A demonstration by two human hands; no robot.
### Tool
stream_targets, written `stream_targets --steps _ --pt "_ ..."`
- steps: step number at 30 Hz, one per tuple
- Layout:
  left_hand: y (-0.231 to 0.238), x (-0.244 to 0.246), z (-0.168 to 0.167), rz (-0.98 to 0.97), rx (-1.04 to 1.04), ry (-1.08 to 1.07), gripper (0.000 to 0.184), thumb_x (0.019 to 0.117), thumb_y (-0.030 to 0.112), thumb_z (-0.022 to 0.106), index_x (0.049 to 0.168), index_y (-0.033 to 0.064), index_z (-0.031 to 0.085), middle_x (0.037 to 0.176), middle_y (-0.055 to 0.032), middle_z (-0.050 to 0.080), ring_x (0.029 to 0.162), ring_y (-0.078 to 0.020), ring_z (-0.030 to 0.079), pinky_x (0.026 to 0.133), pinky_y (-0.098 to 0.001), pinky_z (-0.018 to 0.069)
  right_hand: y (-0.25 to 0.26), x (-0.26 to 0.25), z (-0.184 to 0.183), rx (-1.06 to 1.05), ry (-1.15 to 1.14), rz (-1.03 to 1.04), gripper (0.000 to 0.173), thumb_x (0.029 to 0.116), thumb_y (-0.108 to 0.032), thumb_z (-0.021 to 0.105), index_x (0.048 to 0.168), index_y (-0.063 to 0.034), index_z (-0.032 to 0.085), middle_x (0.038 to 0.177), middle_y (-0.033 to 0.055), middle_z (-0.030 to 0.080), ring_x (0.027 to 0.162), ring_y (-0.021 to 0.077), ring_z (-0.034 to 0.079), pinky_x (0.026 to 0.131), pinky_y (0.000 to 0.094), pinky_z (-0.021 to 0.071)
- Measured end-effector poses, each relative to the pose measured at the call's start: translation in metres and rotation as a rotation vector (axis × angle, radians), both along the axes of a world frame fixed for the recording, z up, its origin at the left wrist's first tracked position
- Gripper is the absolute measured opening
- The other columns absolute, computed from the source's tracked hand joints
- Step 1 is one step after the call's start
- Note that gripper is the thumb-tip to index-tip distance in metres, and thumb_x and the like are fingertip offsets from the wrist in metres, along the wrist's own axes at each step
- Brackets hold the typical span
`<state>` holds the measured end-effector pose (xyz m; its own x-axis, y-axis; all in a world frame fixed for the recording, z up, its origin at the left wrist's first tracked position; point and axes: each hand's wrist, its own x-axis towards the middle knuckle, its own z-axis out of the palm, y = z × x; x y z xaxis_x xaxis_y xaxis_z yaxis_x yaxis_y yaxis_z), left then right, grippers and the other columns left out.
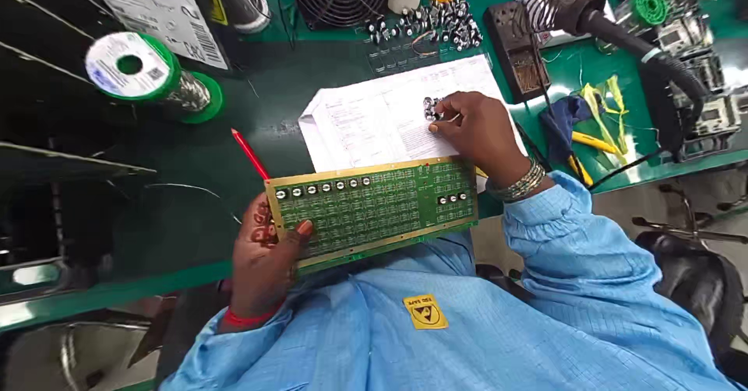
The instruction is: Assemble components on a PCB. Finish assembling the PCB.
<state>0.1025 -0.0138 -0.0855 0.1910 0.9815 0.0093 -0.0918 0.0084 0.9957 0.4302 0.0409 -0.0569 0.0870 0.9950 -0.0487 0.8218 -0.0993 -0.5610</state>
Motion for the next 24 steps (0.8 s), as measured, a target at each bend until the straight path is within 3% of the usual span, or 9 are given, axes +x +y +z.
stream_targets --steps 6,9,11,14,16,20,24 --pt "-0.001 -0.001 -0.003 -0.01 0.033 -0.019 0.051 0.0886 -0.001 0.062 0.135 0.0066 0.041 0.116 0.0143 0.069 0.104 -0.003 0.069 0.091 -0.023 0.0592 0.013 -0.006 -0.001 -0.052 -0.06 -0.014 0.024 0.0914 -0.021 0.075 0.103 0.0 0.072 0.097 0.0179 0.069 0.092 0.032 0.068 0.082 0.0517 0.0534" --pt "0.0 -0.001 -0.003 -0.019 0.038 -0.027 0.051 0.0888 0.0 0.063 0.135 0.0079 0.042 0.116 0.0147 0.069 0.104 -0.0028 0.069 0.091 -0.0228 0.059 0.009 -0.002 0.0 -0.039 -0.025 -0.052 0.019 0.0915 -0.017 0.072 0.102 -0.0011 0.072 0.096 0.0148 0.07 0.088 0.0275 0.068 0.08 0.0486 0.0541" --pt "0.0 -0.001 -0.003 -0.018 0.044 -0.031 0.051 0.0884 0.0 0.064 0.134 0.0086 0.043 0.116 0.0147 0.069 0.104 -0.0031 0.069 0.091 -0.023 0.0592 -0.001 0.002 0.002 0.028 0.055 -0.086 0.018 0.0905 -0.015 0.071 0.102 -0.002 0.07 0.094 0.0117 0.068 0.081 0.0201 0.066 0.074 0.0403 0.0539" --pt "0.0 -0.002 -0.004 -0.023 0.046 -0.033 0.051 0.0889 0.001 0.064 0.135 0.0103 0.044 0.117 0.0152 0.07 0.105 -0.0029 0.069 0.092 -0.0228 0.0589 -0.025 0.009 0.005 0.13 0.29 -0.124 0.016 0.0869 -0.009 0.071 0.101 -0.0026 0.068 0.095 0.0068 0.067 0.075 0.0063 0.063 0.069 0.023 0.0542" --pt "-0.001 -0.002 -0.003 -0.021 0.044 -0.032 0.052 0.0889 0.002 0.066 0.136 0.0107 0.044 0.117 0.0154 0.069 0.105 -0.0027 0.068 0.092 -0.0225 0.0589 -0.048 0.011 0.006 0.172 0.481 -0.135 0.015 0.0875 -0.003 0.071 0.102 -0.001 0.068 0.099 0.0052 0.067 0.075 0.0028 0.064 0.069 0.0184 0.057" --pt "-0.001 -0.002 -0.003 -0.026 0.041 -0.029 0.051 0.0893 0.002 0.066 0.134 0.0127 0.045 0.117 0.0157 0.07 0.105 -0.0025 0.068 0.091 -0.022 0.0588 -0.088 0.014 -0.006 0.2 0.798 -0.167 0.018 0.089 0.001 0.071 0.106 -0.0046 0.072 0.1 -0.0006 0.073 0.081 0.0048 0.07 0.075 0.0232 0.0614" --pt "-0.001 -0.001 -0.002 -0.024 0.033 -0.02 0.051 0.0886 0.0 0.064 0.134 0.0128 0.045 0.117 0.016 0.07 0.105 -0.0021 0.069 0.091 -0.0217 0.059 -0.115 0.02 -0.027 0.178 1.14 -0.207 0.019 0.0892 -0.001 0.072 0.106 -0.0075 0.077 0.108 0.0033 0.074 0.092 0.0111 0.071 0.085 0.0296 0.0615"
